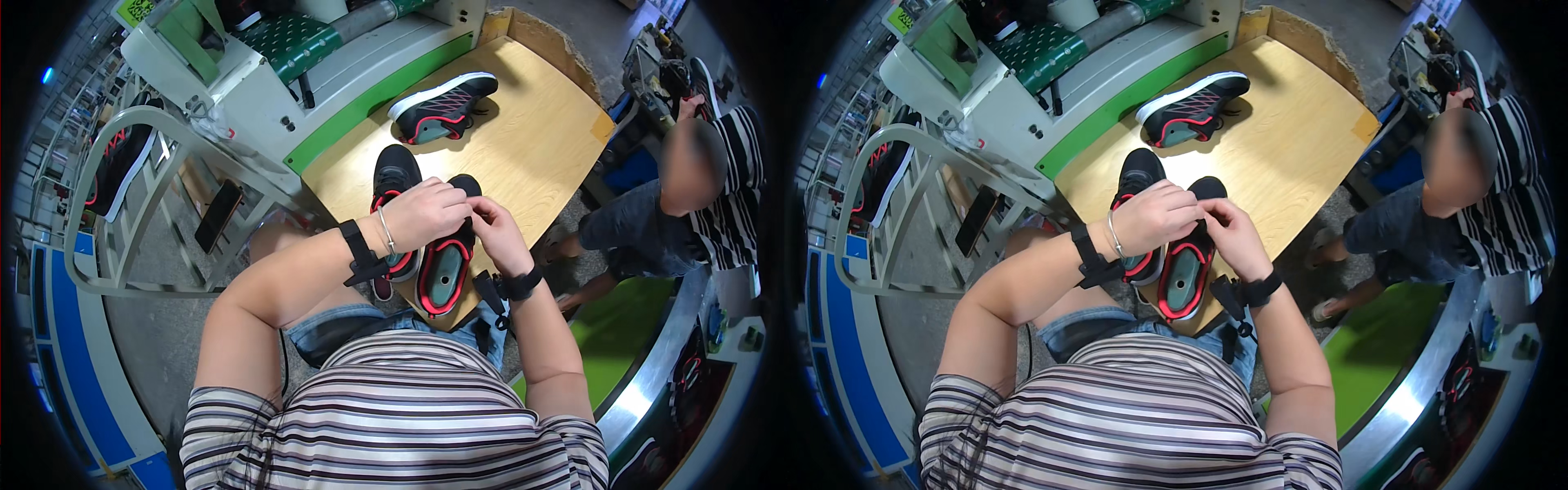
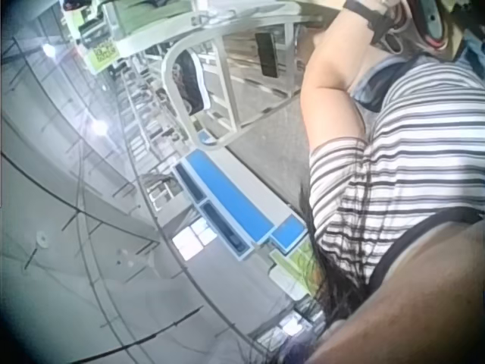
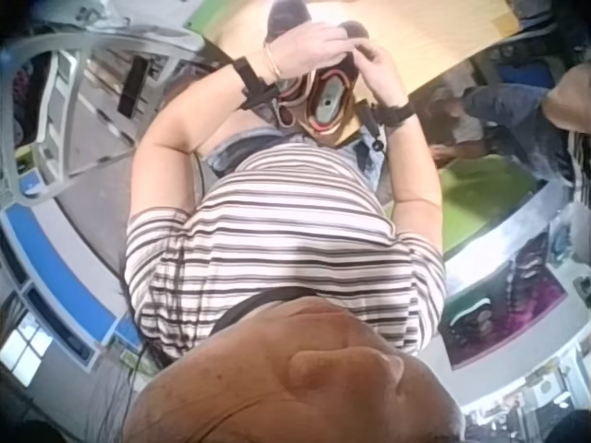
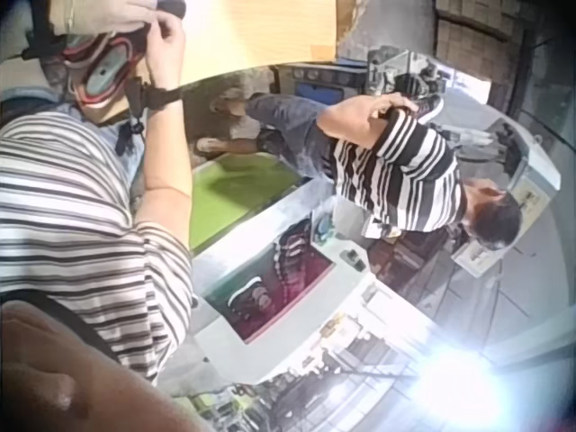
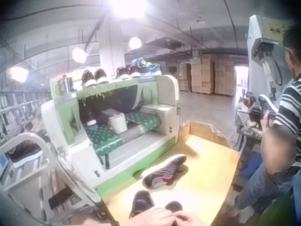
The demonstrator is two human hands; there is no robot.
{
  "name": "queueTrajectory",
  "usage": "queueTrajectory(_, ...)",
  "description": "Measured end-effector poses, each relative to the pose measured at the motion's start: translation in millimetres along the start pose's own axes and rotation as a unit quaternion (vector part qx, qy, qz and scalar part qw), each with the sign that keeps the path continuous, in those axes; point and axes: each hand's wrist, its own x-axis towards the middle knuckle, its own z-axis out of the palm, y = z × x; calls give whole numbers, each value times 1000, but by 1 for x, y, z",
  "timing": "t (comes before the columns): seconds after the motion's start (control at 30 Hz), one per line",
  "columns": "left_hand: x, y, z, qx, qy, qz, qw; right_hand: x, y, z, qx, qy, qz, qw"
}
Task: Lacing shoes and placing them onto a conveyor-based heating or drying machine in a shoe factory.
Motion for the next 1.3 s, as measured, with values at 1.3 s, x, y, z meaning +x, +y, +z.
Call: queueTrajectory(1.3, -45, 66, 16, -261, 105, -312, 907, -91, -45, -9, 40, -46, 241, 969)
